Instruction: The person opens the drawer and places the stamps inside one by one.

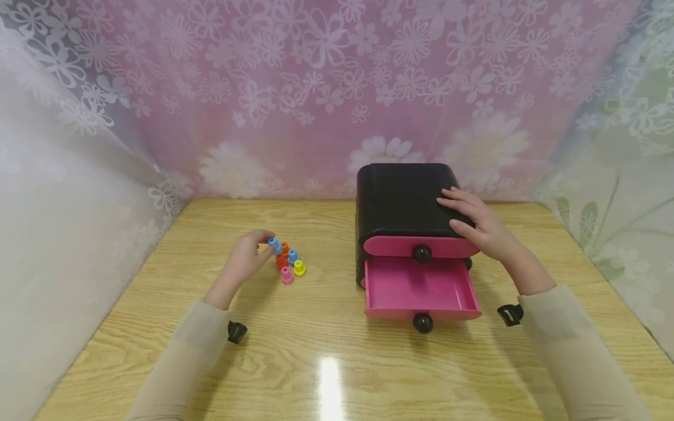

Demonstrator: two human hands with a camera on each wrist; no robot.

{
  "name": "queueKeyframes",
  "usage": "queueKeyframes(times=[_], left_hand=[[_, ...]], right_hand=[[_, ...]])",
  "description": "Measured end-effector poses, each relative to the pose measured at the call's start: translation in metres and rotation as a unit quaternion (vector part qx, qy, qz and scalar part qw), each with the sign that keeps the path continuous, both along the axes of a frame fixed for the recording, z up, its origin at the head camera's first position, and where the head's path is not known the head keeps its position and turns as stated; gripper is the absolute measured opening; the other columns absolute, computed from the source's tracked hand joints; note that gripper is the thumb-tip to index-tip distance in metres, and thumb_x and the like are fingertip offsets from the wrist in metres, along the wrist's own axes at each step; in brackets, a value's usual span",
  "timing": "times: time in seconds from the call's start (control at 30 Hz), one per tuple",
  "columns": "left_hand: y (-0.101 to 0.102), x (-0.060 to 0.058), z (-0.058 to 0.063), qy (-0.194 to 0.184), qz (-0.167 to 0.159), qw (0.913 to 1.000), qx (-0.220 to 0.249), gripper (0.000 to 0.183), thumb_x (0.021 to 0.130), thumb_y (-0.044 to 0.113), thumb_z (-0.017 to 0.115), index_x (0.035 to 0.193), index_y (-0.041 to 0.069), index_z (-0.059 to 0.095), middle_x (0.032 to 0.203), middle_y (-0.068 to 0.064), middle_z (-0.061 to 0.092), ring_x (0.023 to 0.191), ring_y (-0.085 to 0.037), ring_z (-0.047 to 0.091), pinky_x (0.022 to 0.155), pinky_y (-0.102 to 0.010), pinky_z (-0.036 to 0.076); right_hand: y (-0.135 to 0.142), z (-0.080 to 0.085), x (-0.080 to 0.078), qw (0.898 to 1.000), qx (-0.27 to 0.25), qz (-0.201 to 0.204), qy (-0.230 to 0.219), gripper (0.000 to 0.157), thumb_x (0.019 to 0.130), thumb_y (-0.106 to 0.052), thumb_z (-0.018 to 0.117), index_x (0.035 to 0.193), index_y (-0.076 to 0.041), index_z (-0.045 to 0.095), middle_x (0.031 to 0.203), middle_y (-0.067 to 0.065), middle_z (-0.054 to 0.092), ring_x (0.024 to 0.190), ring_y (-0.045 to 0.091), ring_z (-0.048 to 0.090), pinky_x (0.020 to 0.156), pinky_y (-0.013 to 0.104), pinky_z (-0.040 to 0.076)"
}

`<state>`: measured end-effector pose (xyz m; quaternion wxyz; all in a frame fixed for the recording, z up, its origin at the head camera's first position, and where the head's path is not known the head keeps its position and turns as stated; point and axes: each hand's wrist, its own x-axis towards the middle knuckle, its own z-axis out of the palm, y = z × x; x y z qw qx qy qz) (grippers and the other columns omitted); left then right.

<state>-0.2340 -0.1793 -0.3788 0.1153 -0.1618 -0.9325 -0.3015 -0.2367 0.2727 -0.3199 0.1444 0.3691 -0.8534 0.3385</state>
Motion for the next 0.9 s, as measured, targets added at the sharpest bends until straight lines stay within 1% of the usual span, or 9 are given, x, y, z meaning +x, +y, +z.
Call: queueKeyframes(times=[0.07, 0.3, 0.43, 0.53, 0.63, 0.77, 0.83, 0.87, 0.9], left_hand=[[0.006, 0.004, 0.003, 0.014, -0.013, 0.9998, 0.006, 0.028, 0.084, 0.01, 0.059, 0.107, -0.005, 0.057, 0.103, -0.017, 0.059, 0.094, -0.029, 0.056, 0.08, -0.043, 0.045], [0.026, 0.016, 0.007, 0.062, -0.056, 0.9965, 0.009, 0.027, 0.081, 0.007, 0.063, 0.105, -0.004, 0.059, 0.099, -0.014, 0.06, 0.091, -0.027, 0.056, 0.077, -0.039, 0.047], [0.035, 0.022, 0.009, 0.095, -0.083, 0.992, 0.012, 0.026, 0.079, 0.006, 0.065, 0.103, -0.004, 0.061, 0.096, -0.013, 0.061, 0.086, -0.026, 0.058, 0.071, -0.034, 0.049], [0.041, 0.026, 0.011, 0.121, -0.103, 0.9872, 0.015, 0.025, 0.078, 0.005, 0.066, 0.101, -0.004, 0.061, 0.095, -0.012, 0.062, 0.084, -0.024, 0.058, 0.069, -0.031, 0.049], [0.046, 0.03, 0.012, 0.132, -0.12, 0.9839, 0.019, 0.025, 0.078, 0.004, 0.065, 0.101, -0.004, 0.061, 0.096, -0.012, 0.062, 0.073, -0.019, 0.057, 0.061, -0.027, 0.048], [0.054, 0.034, 0.014, 0.14, -0.137, 0.9805, 0.018, 0.025, 0.079, 0.005, 0.065, 0.103, -0.004, 0.061, 0.097, -0.011, 0.062, 0.074, -0.017, 0.057, 0.063, -0.026, 0.047], [0.059, 0.036, 0.015, 0.148, -0.146, 0.978, 0.02, 0.025, 0.079, 0.006, 0.065, 0.102, -0.003, 0.061, 0.096, -0.009, 0.062, 0.081, -0.018, 0.059, 0.07, -0.028, 0.048], [0.061, 0.037, 0.015, 0.153, -0.149, 0.9767, 0.02, 0.025, 0.079, 0.006, 0.065, 0.102, -0.003, 0.061, 0.096, -0.009, 0.062, 0.089, -0.02, 0.058, 0.075, -0.03, 0.047], [0.064, 0.038, 0.016, 0.156, -0.153, 0.9757, 0.021, 0.024, 0.079, 0.006, 0.065, 0.101, -0.003, 0.061, 0.096, -0.009, 0.062, 0.091, -0.02, 0.058, 0.077, -0.031, 0.047]], right_hand=[[0.0, 0.0, -0.001, 1.0, -0.001, 0.002, 0.0, 0.042, 0.086, -0.009, 0.052, 0.127, 0.001, 0.046, 0.136, 0.019, 0.032, 0.129, 0.032, 0.017, 0.099, 0.055, 0.012], [0.0, 0.0, 0.0, 1.0, 0.004, 0.001, -0.002, 0.042, 0.087, -0.01, 0.052, 0.127, 0.0, 0.045, 0.136, 0.018, 0.032, 0.129, 0.031, 0.016, 0.099, 0.056, 0.012], [0.0, -0.002, -0.001, 1.0, 0.0, 0.004, -0.003, 0.041, 0.088, -0.009, 0.051, 0.127, 0.002, 0.045, 0.135, 0.021, 0.032, 0.129, 0.032, 0.017, 0.099, 0.055, 0.012], [0.0, -0.003, -0.002, 1.0, -0.004, 0.006, -0.004, 0.04, 0.088, -0.009, 0.05, 0.126, 0.003, 0.044, 0.134, 0.022, 0.032, 0.129, 0.032, 0.017, 0.1, 0.055, 0.011], [0.0, -0.002, -0.001, 1.0, -0.005, 0.006, -0.004, 0.04, 0.088, -0.009, 0.05, 0.126, 0.003, 0.045, 0.134, 0.022, 0.032, 0.129, 0.032, 0.017, 0.099, 0.055, 0.012], [0.0, -0.001, 0.0, 1.0, -0.004, 0.004, -0.005, 0.041, 0.087, -0.009, 0.051, 0.127, 0.002, 0.045, 0.135, 0.02, 0.032, 0.129, 0.031, 0.016, 0.099, 0.056, 0.012], [0.0, -0.001, 0.0, 1.0, -0.002, 0.002, -0.004, 0.042, 0.087, -0.01, 0.051, 0.127, 0.001, 0.045, 0.136, 0.019, 0.032, 0.13, 0.03, 0.016, 0.099, 0.057, 0.012], [0.0, -0.001, 0.0, 1.0, -0.001, 0.002, -0.003, 0.042, 0.087, -0.01, 0.051, 0.127, 0.001, 0.045, 0.135, 0.02, 0.032, 0.13, 0.03, 0.016, 0.099, 0.056, 0.012], [0.0, -0.001, 0.0, 1.0, 0.0, 0.001, -0.004, 0.042, 0.087, -0.01, 0.051, 0.127, 0.001, 0.045, 0.135, 0.02, 0.032, 0.13, 0.03, 0.016, 0.099, 0.056, 0.012]])
